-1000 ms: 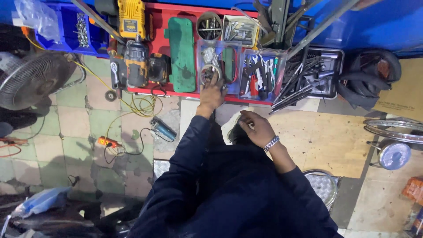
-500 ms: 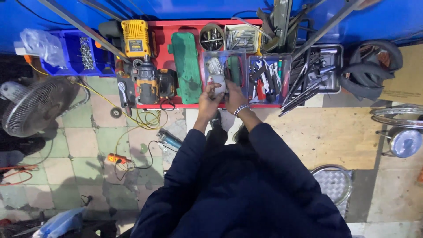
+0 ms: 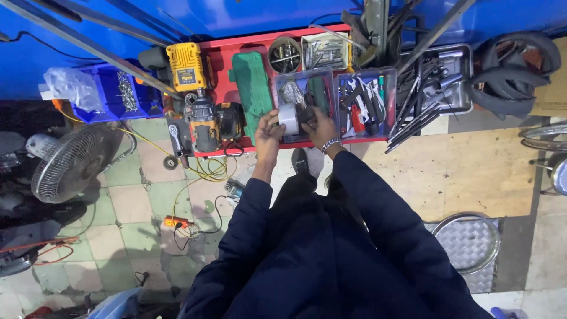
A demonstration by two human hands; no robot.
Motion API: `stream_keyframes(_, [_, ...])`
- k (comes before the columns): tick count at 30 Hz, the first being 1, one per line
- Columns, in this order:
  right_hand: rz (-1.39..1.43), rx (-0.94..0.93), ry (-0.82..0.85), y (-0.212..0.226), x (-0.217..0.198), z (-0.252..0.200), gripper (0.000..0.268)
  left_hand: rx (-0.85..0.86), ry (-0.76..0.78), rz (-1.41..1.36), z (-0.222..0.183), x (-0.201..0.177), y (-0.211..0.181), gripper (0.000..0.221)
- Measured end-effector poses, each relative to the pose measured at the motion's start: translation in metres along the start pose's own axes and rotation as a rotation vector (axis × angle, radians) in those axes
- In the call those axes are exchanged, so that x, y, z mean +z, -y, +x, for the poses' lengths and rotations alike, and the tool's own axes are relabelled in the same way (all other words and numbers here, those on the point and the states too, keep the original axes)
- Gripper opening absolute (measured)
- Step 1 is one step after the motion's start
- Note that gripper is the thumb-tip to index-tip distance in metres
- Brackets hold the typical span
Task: Cleaning a motorcycle wheel, checking tire pressure, and opening a tire repair kit.
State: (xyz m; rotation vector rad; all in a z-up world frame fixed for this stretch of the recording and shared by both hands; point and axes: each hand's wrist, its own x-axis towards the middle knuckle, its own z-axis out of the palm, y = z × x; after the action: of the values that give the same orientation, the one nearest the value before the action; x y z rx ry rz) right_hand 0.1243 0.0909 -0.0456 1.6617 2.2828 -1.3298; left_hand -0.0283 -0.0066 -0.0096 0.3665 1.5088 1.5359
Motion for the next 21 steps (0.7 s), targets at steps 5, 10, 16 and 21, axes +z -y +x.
stream_keyframes(5, [0.150, 0.159, -0.055, -0.013, 0.027, 0.026, 0.044, -0.016, 0.004, -0.037, 0.006, 0.002, -0.001, 0.046])
stream_keyframes(10, [0.073, 0.148, -0.240, 0.000, -0.005, 0.002, 0.039, -0.021, -0.026, -0.057, 0.013, -0.002, -0.014, 0.043])
stream_keyframes(16, [0.397, -0.089, -0.391, 0.021, -0.072, -0.048, 0.014, 0.036, -0.005, -0.082, 0.018, 0.016, -0.026, 0.045])
stream_keyframes(21, [0.432, -0.147, -0.454, 0.019, -0.088, -0.052, 0.017, 0.081, 0.135, -0.049, 0.033, 0.027, 0.002, 0.056])
